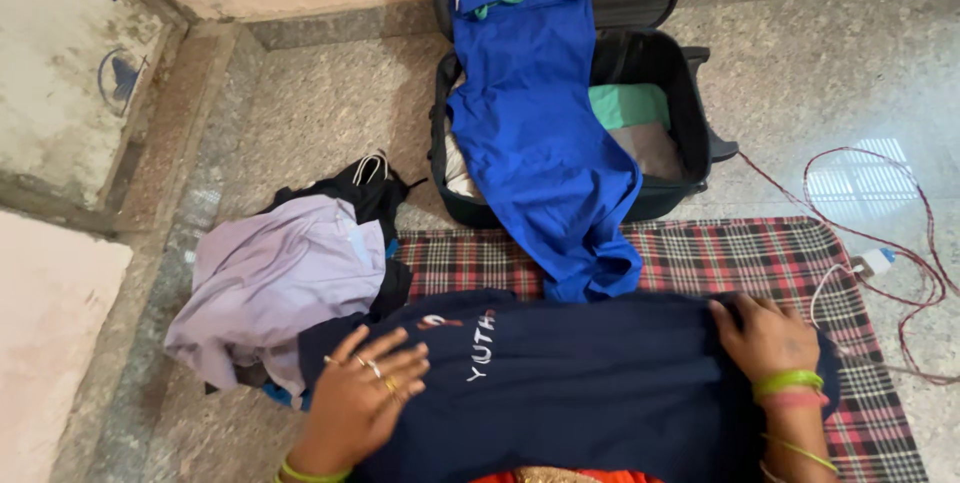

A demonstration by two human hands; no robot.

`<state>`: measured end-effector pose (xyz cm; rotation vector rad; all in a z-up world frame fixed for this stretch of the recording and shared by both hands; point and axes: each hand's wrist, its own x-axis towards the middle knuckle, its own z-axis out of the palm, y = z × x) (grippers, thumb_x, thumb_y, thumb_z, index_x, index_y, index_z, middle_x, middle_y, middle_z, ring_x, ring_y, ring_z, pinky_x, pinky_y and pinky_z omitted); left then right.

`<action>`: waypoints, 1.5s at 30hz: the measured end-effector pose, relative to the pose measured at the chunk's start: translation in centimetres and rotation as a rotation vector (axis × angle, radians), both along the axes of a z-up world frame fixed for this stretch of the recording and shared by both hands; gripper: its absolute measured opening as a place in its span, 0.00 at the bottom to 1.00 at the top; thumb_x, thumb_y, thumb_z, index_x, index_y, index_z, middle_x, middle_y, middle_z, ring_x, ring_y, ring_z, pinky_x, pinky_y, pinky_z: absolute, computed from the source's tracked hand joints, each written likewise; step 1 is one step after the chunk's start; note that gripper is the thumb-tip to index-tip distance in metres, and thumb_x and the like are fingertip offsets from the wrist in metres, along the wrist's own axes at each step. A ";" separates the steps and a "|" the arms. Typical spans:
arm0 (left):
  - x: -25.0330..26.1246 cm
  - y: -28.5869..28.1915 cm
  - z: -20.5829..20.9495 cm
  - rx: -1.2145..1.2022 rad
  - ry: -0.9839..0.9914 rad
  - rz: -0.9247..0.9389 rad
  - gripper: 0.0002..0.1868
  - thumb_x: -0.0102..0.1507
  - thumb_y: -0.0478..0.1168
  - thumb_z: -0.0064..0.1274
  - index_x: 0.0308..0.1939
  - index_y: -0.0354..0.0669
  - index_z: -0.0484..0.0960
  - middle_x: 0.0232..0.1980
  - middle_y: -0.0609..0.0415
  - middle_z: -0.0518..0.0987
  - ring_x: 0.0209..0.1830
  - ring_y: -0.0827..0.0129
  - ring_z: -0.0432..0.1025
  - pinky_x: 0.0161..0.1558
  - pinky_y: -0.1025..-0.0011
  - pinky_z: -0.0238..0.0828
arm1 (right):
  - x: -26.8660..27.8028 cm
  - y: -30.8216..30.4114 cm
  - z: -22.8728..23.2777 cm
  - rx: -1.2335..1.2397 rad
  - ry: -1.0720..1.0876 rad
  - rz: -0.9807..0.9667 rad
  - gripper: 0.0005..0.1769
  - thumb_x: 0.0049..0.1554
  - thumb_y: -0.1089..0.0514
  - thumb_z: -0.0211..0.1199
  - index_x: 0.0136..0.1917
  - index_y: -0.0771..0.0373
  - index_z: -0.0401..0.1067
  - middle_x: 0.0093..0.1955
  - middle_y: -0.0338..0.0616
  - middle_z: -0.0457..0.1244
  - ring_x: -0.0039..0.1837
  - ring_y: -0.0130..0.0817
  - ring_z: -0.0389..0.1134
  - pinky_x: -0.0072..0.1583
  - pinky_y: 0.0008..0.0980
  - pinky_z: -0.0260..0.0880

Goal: The person folds a white garment, a blue pair of pants, and a light purple shirt, placing each folded item into an open suitcase on the floor.

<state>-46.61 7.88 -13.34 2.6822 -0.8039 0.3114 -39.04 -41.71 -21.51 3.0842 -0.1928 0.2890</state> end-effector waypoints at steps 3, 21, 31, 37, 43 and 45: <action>0.0 -2.1 0.0 0.043 0.070 -0.062 0.14 0.61 0.52 0.57 0.46 0.53 0.87 0.56 0.58 0.83 0.65 0.62 0.71 0.69 0.49 0.54 | 0.2 -3.1 -2.9 0.230 0.033 0.024 0.18 0.58 0.39 0.58 0.51 0.50 0.79 0.46 0.42 0.71 0.50 0.50 0.72 0.50 0.46 0.73; 17.1 -0.9 -2.4 -0.106 0.378 0.257 0.31 0.64 0.61 0.53 0.47 0.33 0.85 0.44 0.35 0.83 0.47 0.44 0.78 0.50 0.56 0.73 | 15.3 3.9 -6.7 0.874 0.012 0.198 0.24 0.58 0.43 0.68 0.55 0.66 0.75 0.48 0.58 0.72 0.52 0.48 0.75 0.53 0.41 0.74; 30.7 -14.2 -26.2 -0.919 0.013 1.133 0.47 0.50 0.43 0.74 0.66 0.26 0.65 0.66 0.30 0.66 0.65 0.40 0.66 0.66 0.56 0.62 | 18.4 8.8 -17.1 1.075 -0.192 -0.160 0.35 0.51 0.41 0.76 0.54 0.68 0.63 0.40 0.51 0.67 0.42 0.42 0.70 0.48 0.38 0.71; 29.1 -16.9 -30.4 -1.488 0.243 1.000 0.34 0.55 0.48 0.71 0.58 0.28 0.77 0.57 0.41 0.78 0.54 0.56 0.74 0.57 0.62 0.70 | 19.8 7.4 -20.4 1.007 -0.128 -0.076 0.24 0.50 0.50 0.74 0.50 0.68 0.69 0.40 0.49 0.67 0.42 0.40 0.69 0.47 0.38 0.70; 27.3 -15.0 -29.2 -1.581 0.672 0.507 0.22 0.57 0.42 0.69 0.51 0.34 0.84 0.46 0.52 0.83 0.44 0.68 0.75 0.50 0.67 0.71 | 21.8 4.7 -16.9 1.683 -0.083 0.199 0.07 0.54 0.68 0.60 0.47 0.65 0.72 0.40 0.36 0.66 0.43 0.24 0.66 0.47 0.24 0.67; 27.5 -14.1 -26.5 -1.672 0.610 0.455 0.21 0.58 0.41 0.67 0.53 0.35 0.83 0.48 0.53 0.83 0.46 0.68 0.75 0.51 0.68 0.71 | 21.8 3.2 -13.7 1.814 -0.220 0.242 0.06 0.58 0.69 0.57 0.47 0.63 0.73 0.42 0.35 0.66 0.45 0.23 0.66 0.51 0.22 0.66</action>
